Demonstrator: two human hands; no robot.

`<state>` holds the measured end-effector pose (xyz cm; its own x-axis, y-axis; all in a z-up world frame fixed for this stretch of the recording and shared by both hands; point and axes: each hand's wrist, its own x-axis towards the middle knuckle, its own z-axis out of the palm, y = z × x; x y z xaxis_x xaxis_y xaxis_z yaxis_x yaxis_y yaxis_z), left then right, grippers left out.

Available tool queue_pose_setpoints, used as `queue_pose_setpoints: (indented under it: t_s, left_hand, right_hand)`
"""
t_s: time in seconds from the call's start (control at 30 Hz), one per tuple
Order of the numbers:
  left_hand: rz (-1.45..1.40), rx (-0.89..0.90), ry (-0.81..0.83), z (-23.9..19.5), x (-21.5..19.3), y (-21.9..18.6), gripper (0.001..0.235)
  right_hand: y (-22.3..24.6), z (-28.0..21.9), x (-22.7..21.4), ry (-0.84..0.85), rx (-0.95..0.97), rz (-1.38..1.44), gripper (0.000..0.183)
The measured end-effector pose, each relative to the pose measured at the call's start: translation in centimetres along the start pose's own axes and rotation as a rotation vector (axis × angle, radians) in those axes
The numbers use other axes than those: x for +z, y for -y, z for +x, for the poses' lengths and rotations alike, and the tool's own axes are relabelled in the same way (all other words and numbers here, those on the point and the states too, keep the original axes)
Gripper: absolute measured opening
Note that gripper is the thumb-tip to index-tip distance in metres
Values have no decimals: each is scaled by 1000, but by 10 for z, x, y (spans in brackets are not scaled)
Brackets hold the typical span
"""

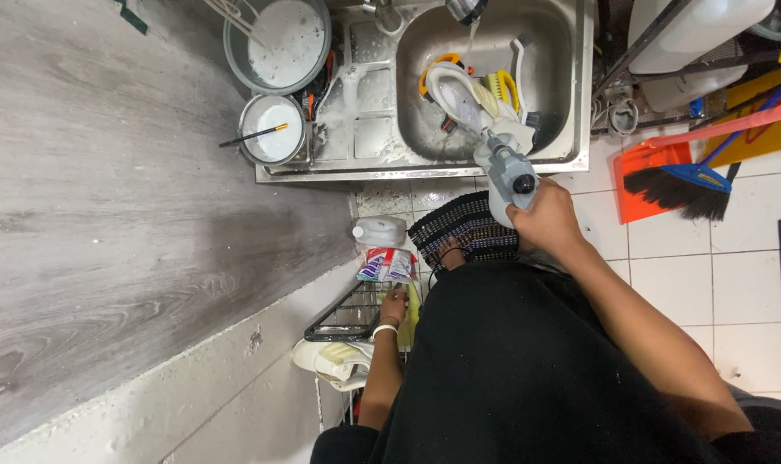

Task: A person uses a spray gun to apply a finish or dye to a white shoe over a workstation sink.

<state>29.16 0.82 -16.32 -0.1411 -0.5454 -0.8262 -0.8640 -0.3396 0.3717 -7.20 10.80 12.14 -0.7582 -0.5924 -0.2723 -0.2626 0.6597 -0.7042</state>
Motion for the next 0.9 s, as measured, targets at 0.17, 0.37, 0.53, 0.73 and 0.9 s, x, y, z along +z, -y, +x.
queue_pose_setpoints:
  t_s: [0.17, 0.37, 0.53, 0.73, 0.9]
  left_hand:
    - [193, 423, -148, -107, -33, -169, 35]
    - [125, 953, -380, -105, -7, -337, 24]
    - [381, 525, -193, -28, 39, -409, 50]
    - [-70, 591, -168, -30, 45, -414, 34]
    - [-317, 794, 542, -98, 44, -468, 51]
  right_hand:
    - [1, -6, 6, -19, 33, -14, 26]
    - [-20, -20, 7, -106, 49, -52, 30]
    - [-17, -42, -8, -182, 99, -4, 29]
    - [-22, -60, -29, -198, 169, 65, 25]
    - [-25, -57, -40, -111, 282, 145, 31]
